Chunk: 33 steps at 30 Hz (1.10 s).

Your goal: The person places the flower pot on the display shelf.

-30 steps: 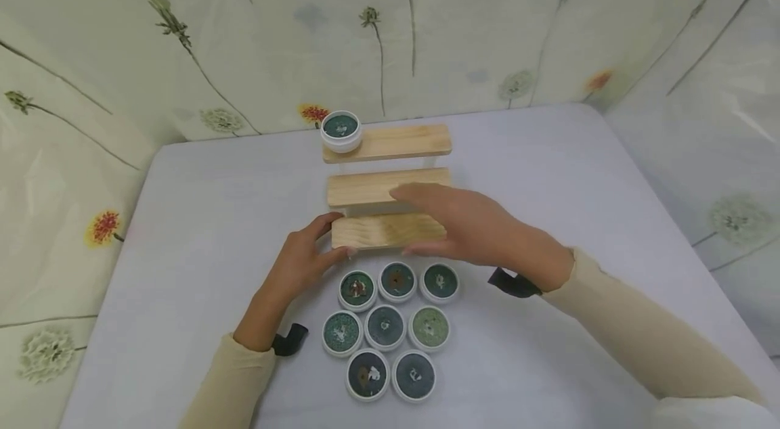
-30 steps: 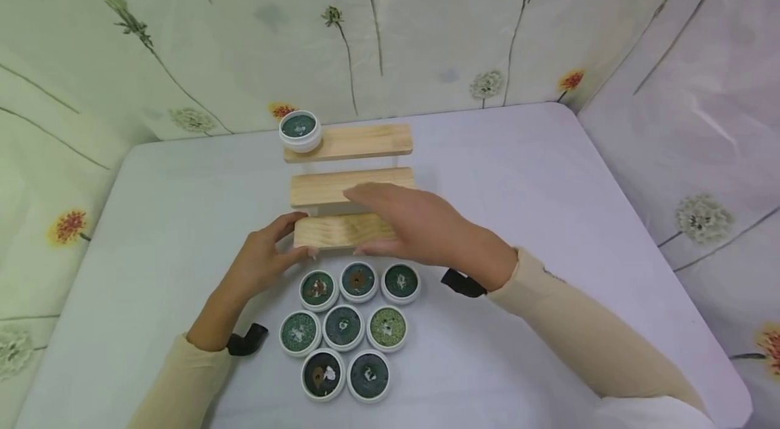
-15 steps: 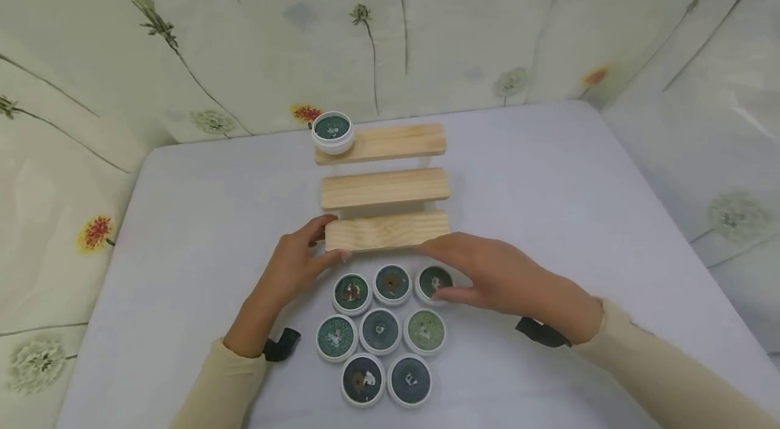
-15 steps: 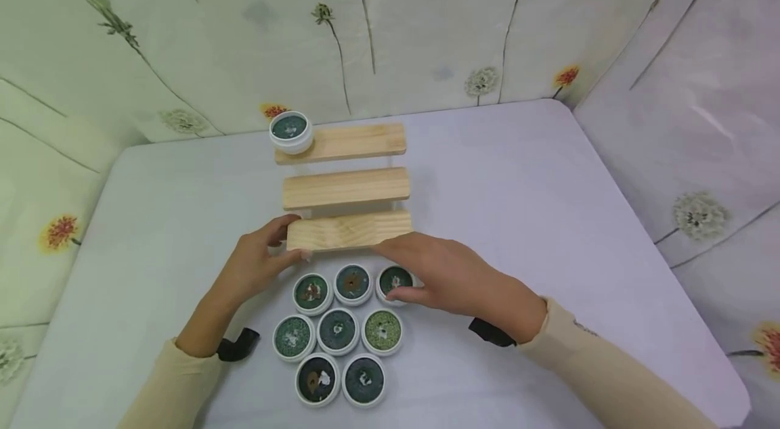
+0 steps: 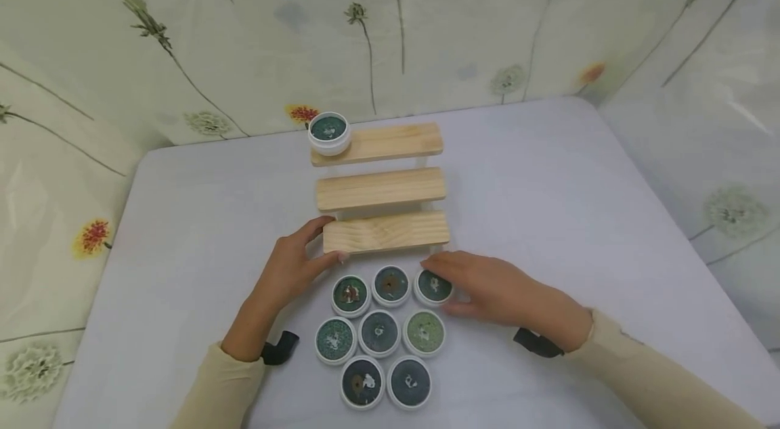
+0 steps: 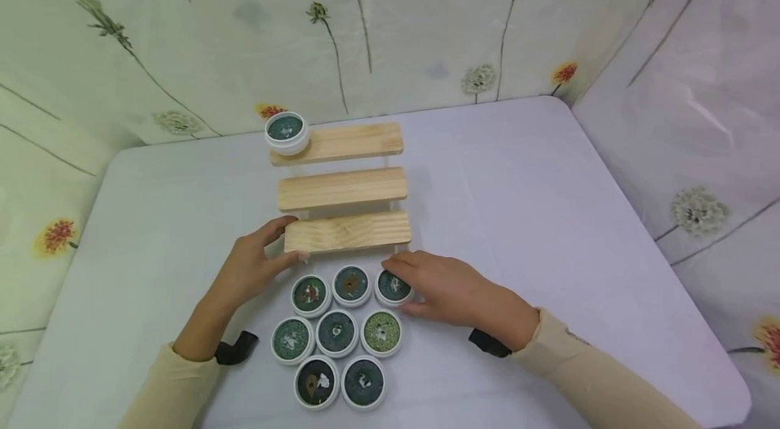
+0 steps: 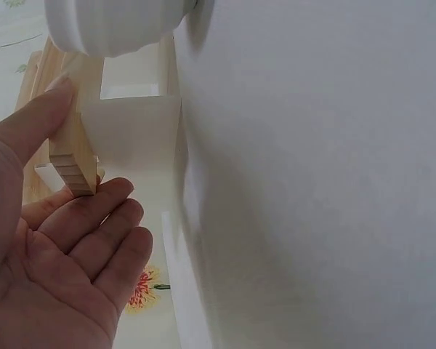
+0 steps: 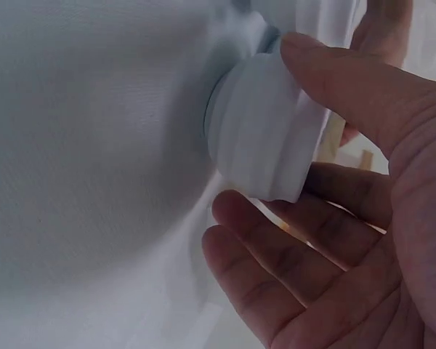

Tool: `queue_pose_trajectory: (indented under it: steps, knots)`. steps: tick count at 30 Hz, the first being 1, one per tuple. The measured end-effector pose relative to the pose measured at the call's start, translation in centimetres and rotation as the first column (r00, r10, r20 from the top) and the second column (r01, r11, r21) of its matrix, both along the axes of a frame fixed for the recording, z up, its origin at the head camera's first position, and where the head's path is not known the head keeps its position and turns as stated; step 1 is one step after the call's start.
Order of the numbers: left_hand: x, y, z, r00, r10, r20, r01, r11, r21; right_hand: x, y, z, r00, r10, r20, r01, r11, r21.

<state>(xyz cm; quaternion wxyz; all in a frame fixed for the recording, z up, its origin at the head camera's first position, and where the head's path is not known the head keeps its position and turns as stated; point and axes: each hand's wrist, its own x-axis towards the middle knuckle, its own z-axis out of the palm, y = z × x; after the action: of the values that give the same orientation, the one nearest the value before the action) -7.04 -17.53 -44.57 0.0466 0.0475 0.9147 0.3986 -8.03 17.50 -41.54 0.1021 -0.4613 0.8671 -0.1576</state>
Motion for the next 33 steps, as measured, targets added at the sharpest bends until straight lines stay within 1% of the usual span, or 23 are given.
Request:
queue_pose_trajectory:
  steps: [8, 12, 16, 19, 28, 33]
  knots:
    - [0.0, 0.1, -0.2, 1.000, 0.014, -0.009, -0.014, 1.000, 0.000, 0.1, -0.1, -0.5, 0.999, -0.028, 0.021, 0.028, 0.999, 0.022]
    - [0.0, 0.1, -0.1, 1.000, 0.016, -0.007, -0.015, 1.000, 0.010, 0.0, -0.2, -0.7, 0.999, -0.024, 0.035, 0.024, 1.000, -0.005]
    - [0.1, 0.0, -0.1, 1.000, 0.009, -0.021, -0.009, 1.000, 0.021, 0.0, -0.2, -0.8, 0.999, -0.016, 0.043, 0.019, 0.999, -0.049]
    - [0.1, 0.0, -0.1, 0.999, 0.004, -0.033, -0.003, 1.000, 0.023, -0.2, -0.1, -0.6, 0.999, -0.016, 0.037, 0.018, 0.998, -0.066]
    - [0.0, 0.0, -0.1, 0.999, 0.000, -0.039, 0.001, 1.000, 0.016, -0.9, -0.2, 0.3, 0.997, -0.034, 0.065, 0.043, 0.990, -0.132]
    - [0.0, 0.0, -0.2, 0.999, 0.003, -0.049, -0.002, 1.000, 0.026, -1.7, -0.4, 0.9, 0.998, -0.036, 0.050, 0.044, 0.983, -0.180]
